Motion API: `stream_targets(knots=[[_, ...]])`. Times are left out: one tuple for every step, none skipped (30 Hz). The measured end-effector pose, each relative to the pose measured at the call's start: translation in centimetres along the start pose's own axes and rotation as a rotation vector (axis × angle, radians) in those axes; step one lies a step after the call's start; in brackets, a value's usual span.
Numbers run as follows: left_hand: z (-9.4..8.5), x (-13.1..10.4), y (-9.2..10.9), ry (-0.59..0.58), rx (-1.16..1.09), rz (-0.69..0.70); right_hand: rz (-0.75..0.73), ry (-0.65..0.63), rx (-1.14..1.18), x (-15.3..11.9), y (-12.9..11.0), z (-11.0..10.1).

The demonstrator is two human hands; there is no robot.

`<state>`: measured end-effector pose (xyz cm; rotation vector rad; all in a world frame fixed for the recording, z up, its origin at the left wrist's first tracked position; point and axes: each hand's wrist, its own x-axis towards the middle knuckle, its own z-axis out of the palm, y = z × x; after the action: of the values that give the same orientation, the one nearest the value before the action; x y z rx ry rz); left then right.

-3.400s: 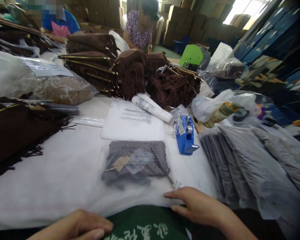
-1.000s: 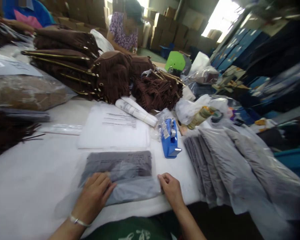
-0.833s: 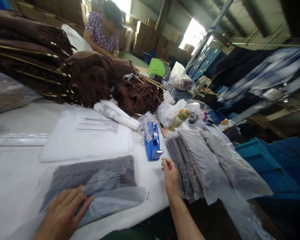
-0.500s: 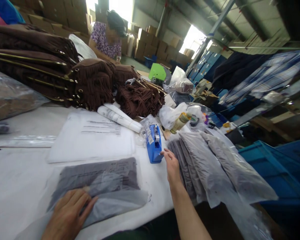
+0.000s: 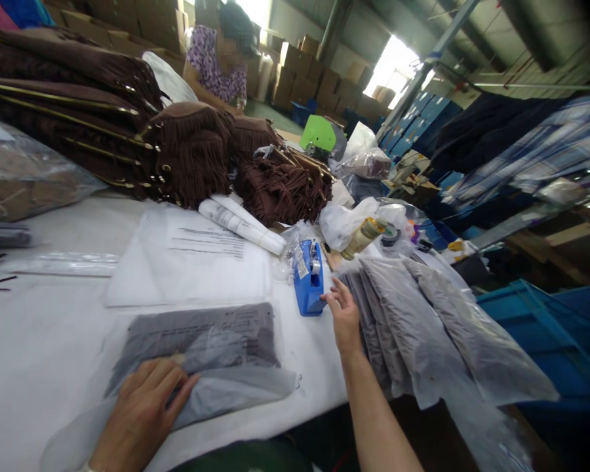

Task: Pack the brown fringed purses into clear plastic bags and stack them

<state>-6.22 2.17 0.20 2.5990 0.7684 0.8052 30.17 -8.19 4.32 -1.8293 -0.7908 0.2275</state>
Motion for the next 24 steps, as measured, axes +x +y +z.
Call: stream_targets(knots=[[-0.1, 0.0, 0.2, -0.01, 0.036, -0.019, 0.016, 0.035, 0.019, -1.0, 0.1, 0.0], [-0.2, 0.1, 0.5, -0.02, 0.071, -0.04, 0.043, 0.073, 0.034, -1.9, 0.4, 0.0], [-0.2, 0.1, 0.7, -0.03, 0.098, -0.062, 0.076, 0.108, 0.041, -2.7, 0.9, -0.2], [-0.3, 0.1, 0.9, -0.038, 0.113, -0.08, 0.108, 0.132, 0.037, -3.2, 1.4, -0.4], [-0.4, 0.1, 1.0, -0.046, 0.126, -0.098, 0.131, 0.142, 0.016, -3.5, 1.9, -0.6], [-0.4, 0.0, 1.1, -0.054, 0.136, -0.108, 0.145, 0.143, -0.012, -3.6, 2.4, -0.8], [-0.5, 0.0, 1.3, -0.057, 0.144, -0.119, 0.152, 0.139, -0.042, -3.6, 2.6, -1.1], [-0.5, 0.0, 1.3, -0.053, 0.148, -0.127, 0.156, 0.132, -0.072, -3.5, 2.7, -1.3], [-0.5, 0.0, 1.4, -0.048, 0.148, -0.134, 0.158, 0.115, -0.096, -3.5, 2.4, -1.5], [-0.5, -0.1, 1.5, -0.047, 0.144, -0.138, 0.156, 0.082, -0.103, -3.6, 1.7, -1.7], [-0.5, -0.1, 1.5, -0.047, 0.138, -0.14, 0.144, 0.021, -0.09, -3.9, 0.7, -1.7], [-0.5, -0.1, 1.5, -0.05, 0.13, -0.139, 0.121, -0.084, -0.061, -4.3, -0.7, -1.5], [-0.5, -0.1, 1.5, -0.057, 0.124, -0.14, 0.083, -0.239, -0.026, -4.9, -2.3, -1.1], [-0.5, -0.1, 1.5, -0.063, 0.12, -0.14, 0.034, -0.439, 0.006, -5.6, -4.1, -0.4], [-0.5, -0.1, 1.5, -0.064, 0.118, -0.144, -0.025, -0.662, 0.019, -6.3, -5.8, 0.6], [-0.5, -0.1, 1.5, -0.063, 0.117, -0.144, -0.097, -0.87, -0.003, -6.9, -7.4, 1.8], [-0.6, -0.1, 1.5, -0.062, 0.116, -0.143, -0.18, -1.032, -0.066, -7.3, -8.7, 3.1], [-0.6, -0.1, 1.5, -0.062, 0.116, -0.139, -0.277, -1.143, -0.161, -7.6, -9.7, 4.5], [-0.7, -0.1, 1.5, -0.062, 0.118, -0.134, -0.373, -1.211, -0.277, -7.7, -10.2, 5.9], [-0.7, 0.0, 1.5, -0.064, 0.122, -0.131, -0.459, -1.242, -0.402, -7.6, -10.4, 7.2], [-0.7, 0.0, 1.5, -0.067, 0.128, -0.128, -0.529, -1.253, -0.518, -7.5, -10.3, 8.3], [-0.7, 0.0, 1.5, -0.071, 0.134, -0.129, -0.575, -1.252, -0.614, -7.3, -10.0, 9.1], [-0.7, -0.1, 1.6, -0.075, 0.14, -0.131, -0.601, -1.243, -0.684, -7.1, -9.5, 9.7], [-0.7, -0.1, 1.6, -0.081, 0.145, -0.133, -0.612, -1.225, -0.728, -6.9, -9.0, 10.1]])
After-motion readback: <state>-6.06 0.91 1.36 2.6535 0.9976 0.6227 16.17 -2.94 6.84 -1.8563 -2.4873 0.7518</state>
